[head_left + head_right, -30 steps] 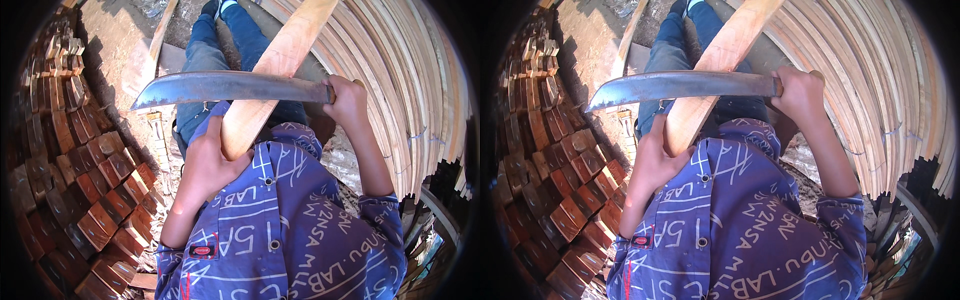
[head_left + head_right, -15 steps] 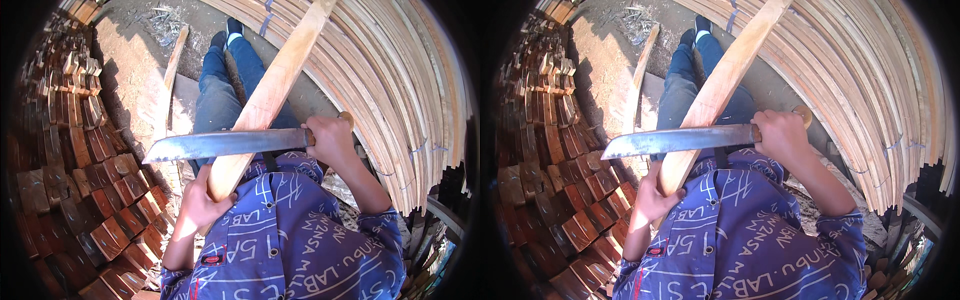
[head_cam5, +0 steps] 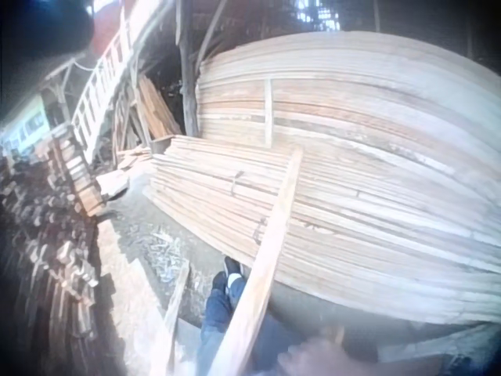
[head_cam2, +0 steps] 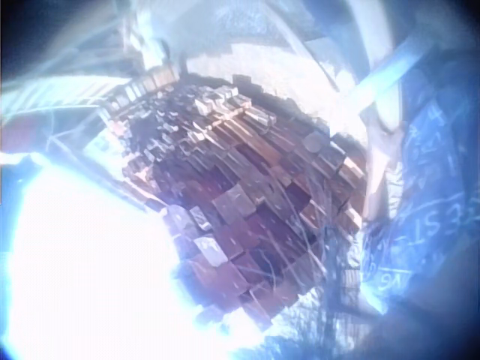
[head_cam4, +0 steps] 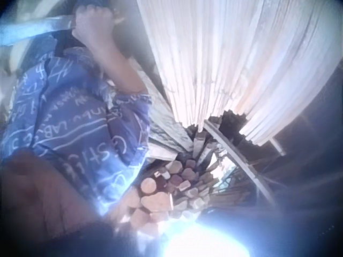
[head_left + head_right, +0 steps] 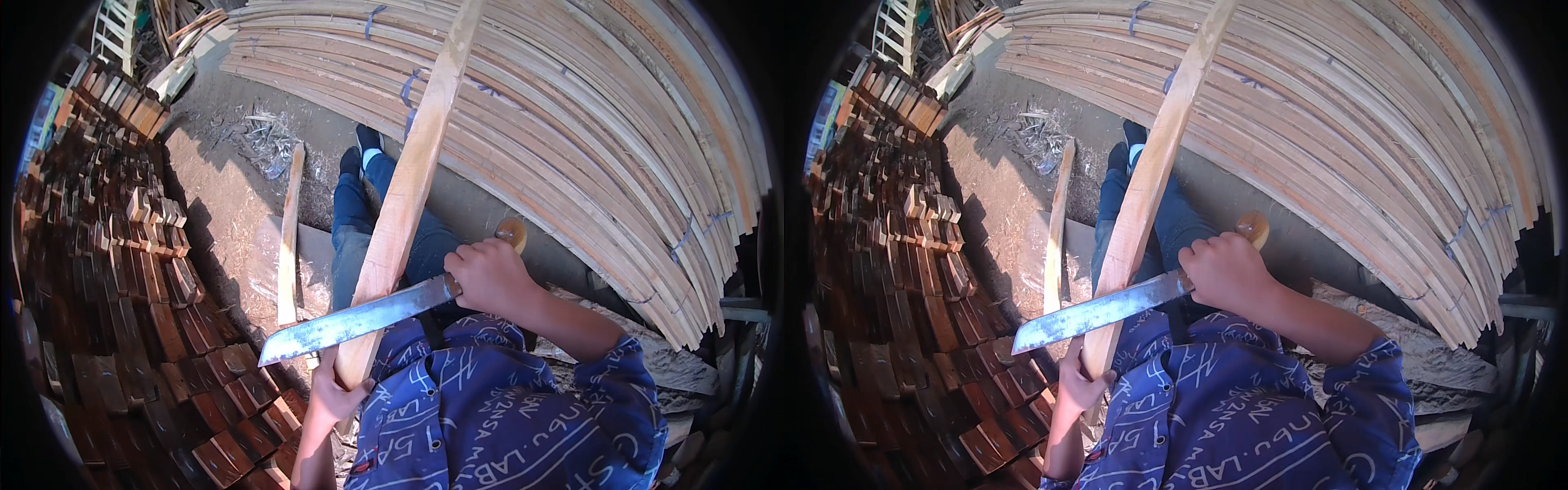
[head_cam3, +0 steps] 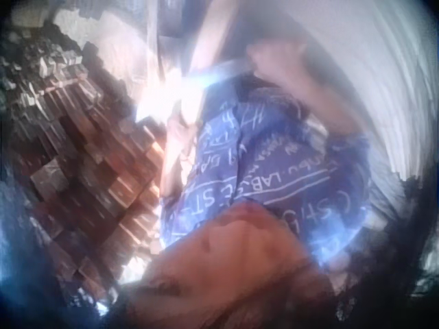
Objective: The person uses a curved blade to shave and smooth a long wooden plank held between their legs. They repeatedly draw the blade along the wood's surface to remove thin shavings and refine its shape.
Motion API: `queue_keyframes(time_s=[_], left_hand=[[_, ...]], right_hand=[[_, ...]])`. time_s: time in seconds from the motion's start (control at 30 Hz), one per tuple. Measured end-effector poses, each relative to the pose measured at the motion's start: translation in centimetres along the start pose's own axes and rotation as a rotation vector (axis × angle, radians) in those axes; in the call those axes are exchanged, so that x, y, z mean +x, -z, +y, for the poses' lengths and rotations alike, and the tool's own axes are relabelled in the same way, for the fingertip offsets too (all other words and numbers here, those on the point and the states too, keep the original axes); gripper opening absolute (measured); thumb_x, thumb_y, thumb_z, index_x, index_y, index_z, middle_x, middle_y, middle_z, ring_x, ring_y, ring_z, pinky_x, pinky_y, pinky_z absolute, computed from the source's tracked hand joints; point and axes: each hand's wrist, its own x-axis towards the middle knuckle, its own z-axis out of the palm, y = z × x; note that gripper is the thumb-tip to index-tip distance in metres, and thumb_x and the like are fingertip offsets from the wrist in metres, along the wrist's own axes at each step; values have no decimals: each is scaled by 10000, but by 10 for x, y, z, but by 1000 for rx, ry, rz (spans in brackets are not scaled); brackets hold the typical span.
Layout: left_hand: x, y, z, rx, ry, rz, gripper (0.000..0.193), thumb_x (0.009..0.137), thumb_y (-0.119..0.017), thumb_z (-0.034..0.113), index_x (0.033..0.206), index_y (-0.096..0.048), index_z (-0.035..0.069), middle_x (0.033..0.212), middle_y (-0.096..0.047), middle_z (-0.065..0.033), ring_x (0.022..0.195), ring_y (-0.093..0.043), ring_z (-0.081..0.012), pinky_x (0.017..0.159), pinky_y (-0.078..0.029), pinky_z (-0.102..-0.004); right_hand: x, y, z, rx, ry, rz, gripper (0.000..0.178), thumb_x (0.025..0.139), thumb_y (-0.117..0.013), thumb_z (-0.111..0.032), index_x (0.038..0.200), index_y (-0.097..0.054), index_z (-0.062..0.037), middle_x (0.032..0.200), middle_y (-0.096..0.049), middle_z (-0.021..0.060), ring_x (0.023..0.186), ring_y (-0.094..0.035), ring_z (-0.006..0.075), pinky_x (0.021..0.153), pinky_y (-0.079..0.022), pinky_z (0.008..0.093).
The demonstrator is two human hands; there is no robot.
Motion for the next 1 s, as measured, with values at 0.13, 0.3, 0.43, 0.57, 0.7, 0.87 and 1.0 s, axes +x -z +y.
queue_keyframes(time_s=[0.13, 0.3, 0.43, 0.57, 0.7, 0.87, 1.0], left_hand=[[67, -22, 6, -7, 37, -6, 597, 682, -825, 84, 1186, -534, -50, 988, -670, -185, 901, -664, -237, 807, -530, -355], [114, -49, 20, 239, 14, 6, 562, 699, -826, 221, 1092, -506, -23, 833, -678, -229, 772, -702, -355, 707, -553, -417], [117, -54, 40, 457, 155, -43, 640, 695, -819, 278, 1145, -481, -27, 772, -660, -242, 710, -695, -381, 641, -539, -424], [111, -64, 31, 344, 48, -29, 660, 702, -817, 280, 1160, -458, -31, 708, -650, -238, 674, -694, -390, 624, -545, -428], [111, -64, 41, 320, 67, -29, 612, 720, -796, 325, 1088, -453, -24, 742, -655, -288, 724, -676, -465, 661, -553, -501], [113, -58, 54, 381, 106, -52, 616, 718, -794, 325, 1088, -452, -29, 735, -656, -282, 721, -674, -468, 663, -554, -501], [116, -54, 43, 396, 61, -27, 652, 713, -803, 290, 1159, -449, -27, 744, -658, -257, 707, -690, -422, 640, -552, -448]], right_hand=[[20, -5, 40, -27, -181, 49, 190, 627, -728, -152, 767, -636, -65, 734, -650, 104, 697, -678, 306, 634, -538, 428], [20, -21, 74, -63, -307, 29, 193, 653, -734, -181, 792, -681, -58, 754, -693, 140, 701, -697, 316, 646, -553, 441], [18, -40, 90, -39, -345, 14, 227, 621, -749, -171, 812, -675, -73, 759, -685, 129, 712, -689, 317, 661, -549, 435], [15, -47, 112, -15, -257, 131, 276, 583, -769, -149, 829, -661, -85, 765, -677, 110, 722, -680, 311, 679, -542, 418], [19, -48, 118, -33, -237, 143, 289, 573, -771, -131, 833, -654, -90, 758, -671, 101, 720, -676, 307, 681, -536, 413], [18, -43, 114, -7, -254, 135, 251, 594, -738, -122, 824, -652, -72, 719, -658, 116, 698, -674, 324, 659, -533, 433], [14, -33, 79, -46, -341, -44, 239, 610, -720, -128, 831, -662, -61, 701, -653, 123, 682, -673, 333, 654, -535, 443]])
